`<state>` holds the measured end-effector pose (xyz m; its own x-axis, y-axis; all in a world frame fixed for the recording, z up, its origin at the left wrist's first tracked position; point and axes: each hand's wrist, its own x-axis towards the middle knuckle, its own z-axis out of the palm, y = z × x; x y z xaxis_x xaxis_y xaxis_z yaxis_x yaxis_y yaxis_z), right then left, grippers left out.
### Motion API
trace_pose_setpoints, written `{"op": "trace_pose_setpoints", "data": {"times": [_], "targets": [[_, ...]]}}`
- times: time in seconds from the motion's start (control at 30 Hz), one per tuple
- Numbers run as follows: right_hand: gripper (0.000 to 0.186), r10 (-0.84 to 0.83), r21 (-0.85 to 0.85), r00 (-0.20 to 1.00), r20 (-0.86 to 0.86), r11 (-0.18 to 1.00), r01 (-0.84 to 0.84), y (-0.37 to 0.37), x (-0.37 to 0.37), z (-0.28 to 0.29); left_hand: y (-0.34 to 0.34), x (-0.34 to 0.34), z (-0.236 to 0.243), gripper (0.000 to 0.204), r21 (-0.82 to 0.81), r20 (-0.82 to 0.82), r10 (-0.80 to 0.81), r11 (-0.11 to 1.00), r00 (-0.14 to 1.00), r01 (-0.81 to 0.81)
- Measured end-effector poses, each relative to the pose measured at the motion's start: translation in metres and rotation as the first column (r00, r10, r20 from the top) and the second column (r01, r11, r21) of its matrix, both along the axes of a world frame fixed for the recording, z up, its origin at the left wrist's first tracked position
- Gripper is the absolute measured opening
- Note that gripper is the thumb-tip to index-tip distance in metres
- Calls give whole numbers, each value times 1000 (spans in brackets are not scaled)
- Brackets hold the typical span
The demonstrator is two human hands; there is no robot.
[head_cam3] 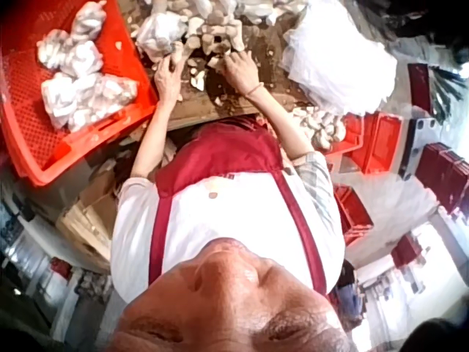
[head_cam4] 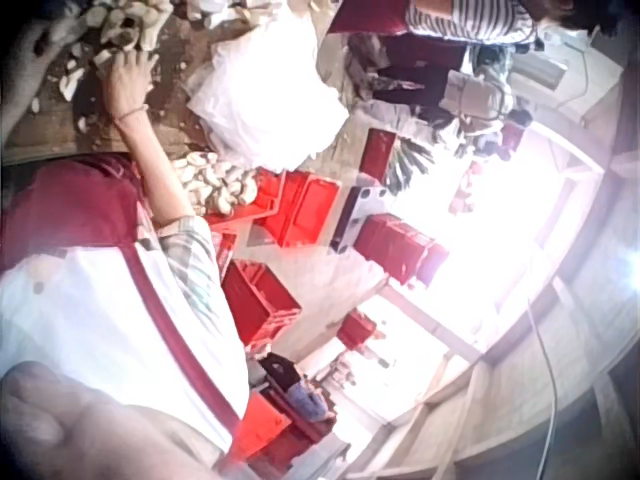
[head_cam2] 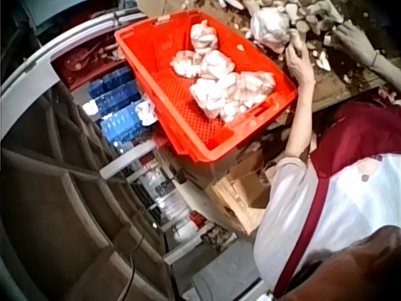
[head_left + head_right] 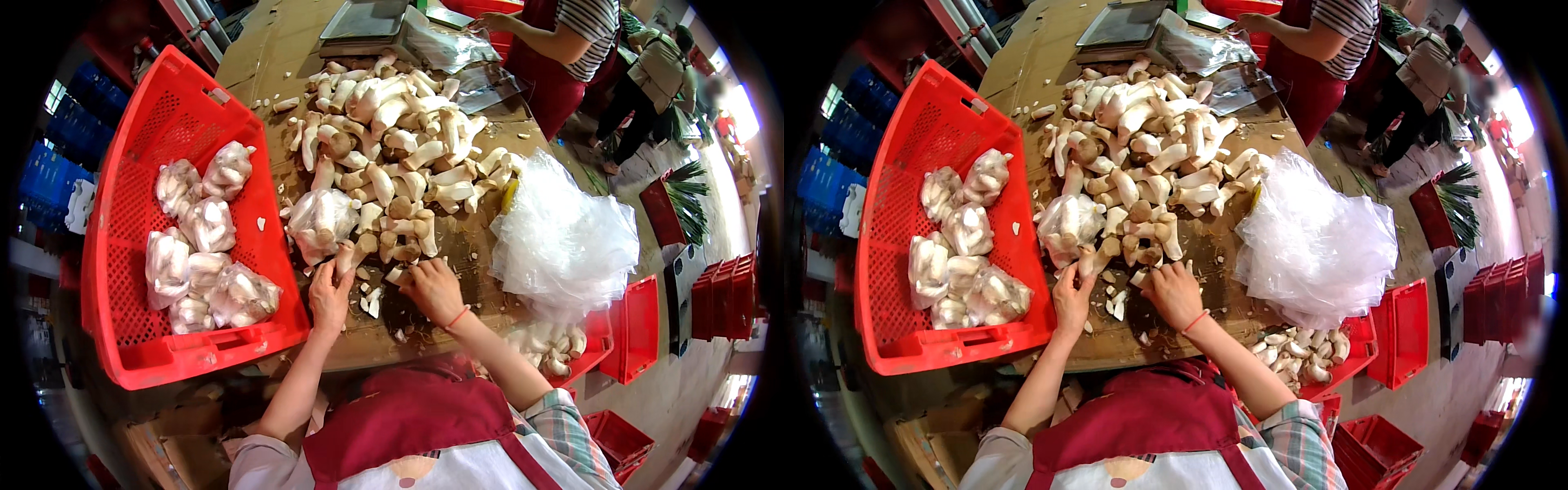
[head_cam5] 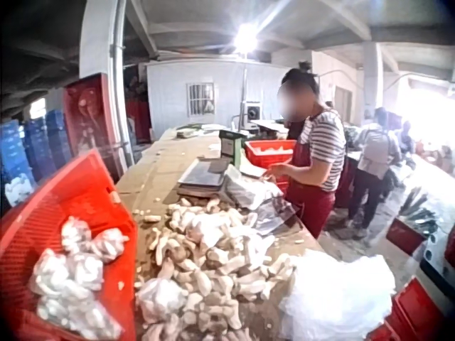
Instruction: The person picks up mushrooms from a large pile on a table, places them into a clear plastic bag, and then moves the filled bag into a large red crate.
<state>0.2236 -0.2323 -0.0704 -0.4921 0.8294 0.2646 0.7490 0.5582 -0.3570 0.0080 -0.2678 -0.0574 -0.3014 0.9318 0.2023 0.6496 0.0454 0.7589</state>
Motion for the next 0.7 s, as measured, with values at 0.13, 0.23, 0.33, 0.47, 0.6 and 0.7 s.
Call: {"op": "trace_pose_setpoints", "data": {"times": [0.13, 0.23, 0.33, 0.47, 0.6, 0.7], "targets": [[33, -21, -7, 995, 93, 1000, 21, 0, -21, -23, 8, -6, -15, 27, 37, -154, 12, 999, 988, -6], [28, -52, -169, 996, -70, 985, 40, 1, -21, -23, 27, 1, -18, 33, 137, -306, -37, 987, 951, 83], [29, -188, -511, 937, -294, 859, 13, -3, -6, -9, 33, -1, -24, 34, 66, -438, -115, 985, 891, 160], [34, -558, -845, 638, -531, 401, -353, -10, 25, 17, 29, -4, -8, 33, -284, 378, 121, 959, 918, -9], [35, -689, -767, 402, -603, 362, -530, -13, 37, 30, 23, 5, 13, 34, -240, 899, 181, 965, 399, 104], [37, -747, -718, 286, -600, 345, -605, -11, 35, 33, 22, 12, 25, 34, -252, 922, 196, 959, 335, 133]]}}
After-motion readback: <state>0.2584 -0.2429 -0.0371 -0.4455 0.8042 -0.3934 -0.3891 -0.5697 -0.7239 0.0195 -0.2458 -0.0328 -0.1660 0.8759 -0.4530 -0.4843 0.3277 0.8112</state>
